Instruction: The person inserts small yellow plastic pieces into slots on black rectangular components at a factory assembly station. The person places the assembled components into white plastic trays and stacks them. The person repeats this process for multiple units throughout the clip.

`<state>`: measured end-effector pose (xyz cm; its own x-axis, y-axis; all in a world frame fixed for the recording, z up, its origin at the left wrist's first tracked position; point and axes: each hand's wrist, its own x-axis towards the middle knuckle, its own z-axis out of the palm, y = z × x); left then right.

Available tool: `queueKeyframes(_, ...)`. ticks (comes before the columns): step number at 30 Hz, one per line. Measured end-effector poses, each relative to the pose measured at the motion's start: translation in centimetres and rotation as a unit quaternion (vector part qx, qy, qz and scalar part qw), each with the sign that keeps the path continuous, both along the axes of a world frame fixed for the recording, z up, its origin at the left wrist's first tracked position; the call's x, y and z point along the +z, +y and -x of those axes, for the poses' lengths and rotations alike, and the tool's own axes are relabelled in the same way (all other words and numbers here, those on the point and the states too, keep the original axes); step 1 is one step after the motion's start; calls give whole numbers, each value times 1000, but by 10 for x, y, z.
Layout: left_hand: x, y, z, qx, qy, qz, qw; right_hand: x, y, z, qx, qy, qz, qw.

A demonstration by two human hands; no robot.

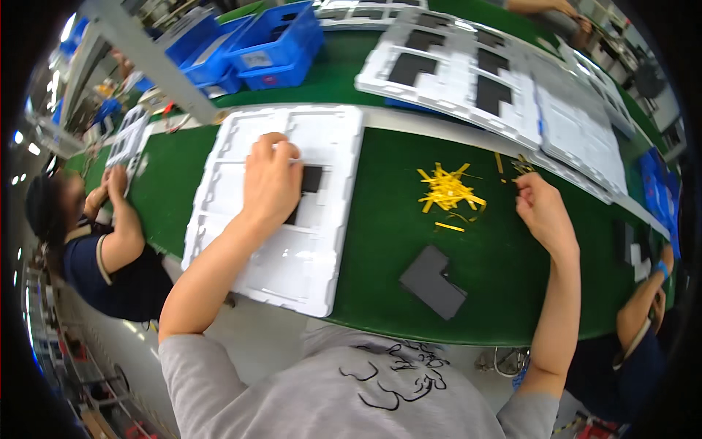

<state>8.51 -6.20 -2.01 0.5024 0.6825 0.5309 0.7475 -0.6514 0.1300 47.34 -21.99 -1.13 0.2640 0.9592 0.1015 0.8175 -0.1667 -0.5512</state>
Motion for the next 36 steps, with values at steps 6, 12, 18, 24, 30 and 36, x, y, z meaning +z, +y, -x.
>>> queueKeyframes(6, 35, -27, -44, -133, -55, 52, 988, 14, 1, 12, -17, -51, -2, 999)
queueKeyframes(12, 31, -59, -96, -272, -28, 112, 955, 23, 2, 24, -23, -75, 33, 996)
queueKeyframes(18, 5, -75, -113, -323, -65, 148, 933, 17, -2, 16, 33, -85, 16, 996)
queueKeyframes(24, 1, -71, -111, -307, -80, 183, 930, 27, -1, 25, 5, -51, 19, 999)
queueKeyframes(30, 0, -71, -111, -297, -106, 250, 916, 22, 0, 31, 88, -6, -11, 996)
queueKeyframes(36, -4, -66, -112, -292, -110, 268, 911, 19, 0, 55, 137, 218, 21, 966)
